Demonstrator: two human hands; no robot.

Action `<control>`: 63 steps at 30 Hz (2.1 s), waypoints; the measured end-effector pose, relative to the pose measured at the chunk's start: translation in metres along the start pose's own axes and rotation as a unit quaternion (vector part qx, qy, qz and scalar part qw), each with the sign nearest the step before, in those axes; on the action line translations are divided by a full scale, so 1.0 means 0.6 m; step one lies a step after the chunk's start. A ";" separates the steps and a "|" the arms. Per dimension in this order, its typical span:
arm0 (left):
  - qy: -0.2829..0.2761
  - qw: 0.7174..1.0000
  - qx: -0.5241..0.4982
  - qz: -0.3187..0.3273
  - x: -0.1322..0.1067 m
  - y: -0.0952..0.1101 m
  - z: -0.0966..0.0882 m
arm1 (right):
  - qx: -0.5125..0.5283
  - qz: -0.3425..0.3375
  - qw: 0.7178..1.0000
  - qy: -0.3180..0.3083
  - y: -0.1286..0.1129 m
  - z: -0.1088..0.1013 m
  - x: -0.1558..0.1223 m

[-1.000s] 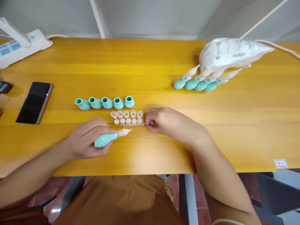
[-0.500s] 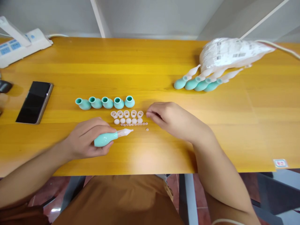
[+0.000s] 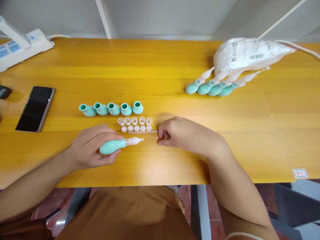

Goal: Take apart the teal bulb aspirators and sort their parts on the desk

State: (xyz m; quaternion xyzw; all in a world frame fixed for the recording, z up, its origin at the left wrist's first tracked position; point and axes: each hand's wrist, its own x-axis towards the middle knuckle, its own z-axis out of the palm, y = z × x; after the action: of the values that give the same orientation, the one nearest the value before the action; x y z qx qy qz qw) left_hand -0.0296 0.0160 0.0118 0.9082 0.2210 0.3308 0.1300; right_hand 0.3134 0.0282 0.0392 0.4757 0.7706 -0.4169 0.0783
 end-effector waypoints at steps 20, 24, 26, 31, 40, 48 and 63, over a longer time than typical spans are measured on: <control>0.025 1.000 0.013 0.009 0.004 0.001 -0.001 | 0.158 -0.311 0.907 0.236 -0.054 0.054 0.022; 0.018 0.999 -0.025 -0.039 0.003 0.005 -0.001 | 0.158 -0.333 0.891 0.264 -0.060 0.077 0.036; 0.011 0.997 -0.046 -0.056 0.001 0.005 -0.002 | 0.147 -0.331 0.889 0.279 -0.061 0.080 0.038; -0.025 0.996 -0.046 -0.069 -0.005 -0.002 0.001 | 0.108 -0.355 0.880 0.298 -0.065 0.081 0.034; -0.091 0.992 -0.069 -0.047 -0.005 0.000 0.005 | 0.148 -0.388 0.863 0.288 -0.065 0.089 0.042; -0.051 0.971 -0.202 -0.120 0.007 0.010 -0.012 | 0.353 -0.372 0.822 0.247 -0.071 0.094 0.053; 0.022 0.996 -0.086 -0.013 0.002 0.012 -0.007 | 0.538 -0.284 0.781 0.143 -0.102 0.144 0.056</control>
State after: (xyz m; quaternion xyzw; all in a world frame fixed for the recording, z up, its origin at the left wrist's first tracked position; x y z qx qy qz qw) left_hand -0.0289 0.0106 0.0183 0.8830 0.2066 0.3670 0.2072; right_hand 0.2228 -0.0236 0.0017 0.2539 0.5236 -0.6943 -0.4235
